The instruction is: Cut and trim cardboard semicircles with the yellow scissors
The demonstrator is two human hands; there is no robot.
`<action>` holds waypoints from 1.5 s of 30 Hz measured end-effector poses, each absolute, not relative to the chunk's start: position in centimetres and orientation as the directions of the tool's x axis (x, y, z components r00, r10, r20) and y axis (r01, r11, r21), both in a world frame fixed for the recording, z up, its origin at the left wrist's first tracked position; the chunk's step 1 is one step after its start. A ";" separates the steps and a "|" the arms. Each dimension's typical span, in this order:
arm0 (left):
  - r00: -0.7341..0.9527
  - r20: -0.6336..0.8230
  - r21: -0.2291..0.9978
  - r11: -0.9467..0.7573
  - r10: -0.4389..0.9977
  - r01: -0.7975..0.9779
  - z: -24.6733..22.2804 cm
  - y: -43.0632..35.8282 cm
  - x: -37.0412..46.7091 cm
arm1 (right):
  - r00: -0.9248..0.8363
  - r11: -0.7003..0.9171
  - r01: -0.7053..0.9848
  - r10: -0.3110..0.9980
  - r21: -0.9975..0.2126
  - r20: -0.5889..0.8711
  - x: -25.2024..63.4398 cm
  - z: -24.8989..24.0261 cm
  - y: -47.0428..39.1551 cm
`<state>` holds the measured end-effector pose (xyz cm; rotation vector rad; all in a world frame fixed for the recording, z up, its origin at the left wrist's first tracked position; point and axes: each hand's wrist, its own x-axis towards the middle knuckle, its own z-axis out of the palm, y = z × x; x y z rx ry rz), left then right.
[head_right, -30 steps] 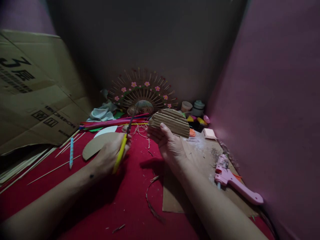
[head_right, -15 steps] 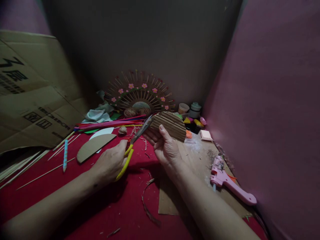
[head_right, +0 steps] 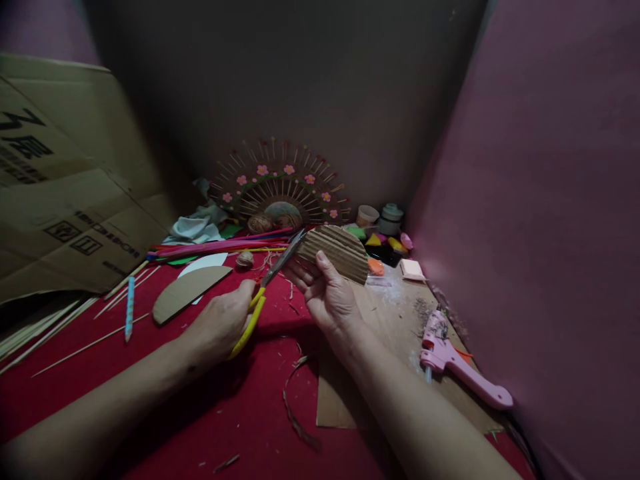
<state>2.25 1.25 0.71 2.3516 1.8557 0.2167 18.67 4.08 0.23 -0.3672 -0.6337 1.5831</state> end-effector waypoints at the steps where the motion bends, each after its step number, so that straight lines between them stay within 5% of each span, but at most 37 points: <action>1: 0.234 0.023 0.200 -0.234 0.972 0.952 0.8 1.2 2.3 | -0.123 -0.020 -0.809 0.983 -0.587 0.135 18.7 0.2 4.1; 45: 0.267 -0.016 0.169 -0.261 0.964 0.950 1.1 1.4 1.8 | -0.136 -0.013 -0.770 0.980 -0.638 0.145 19.0 0.1 4.3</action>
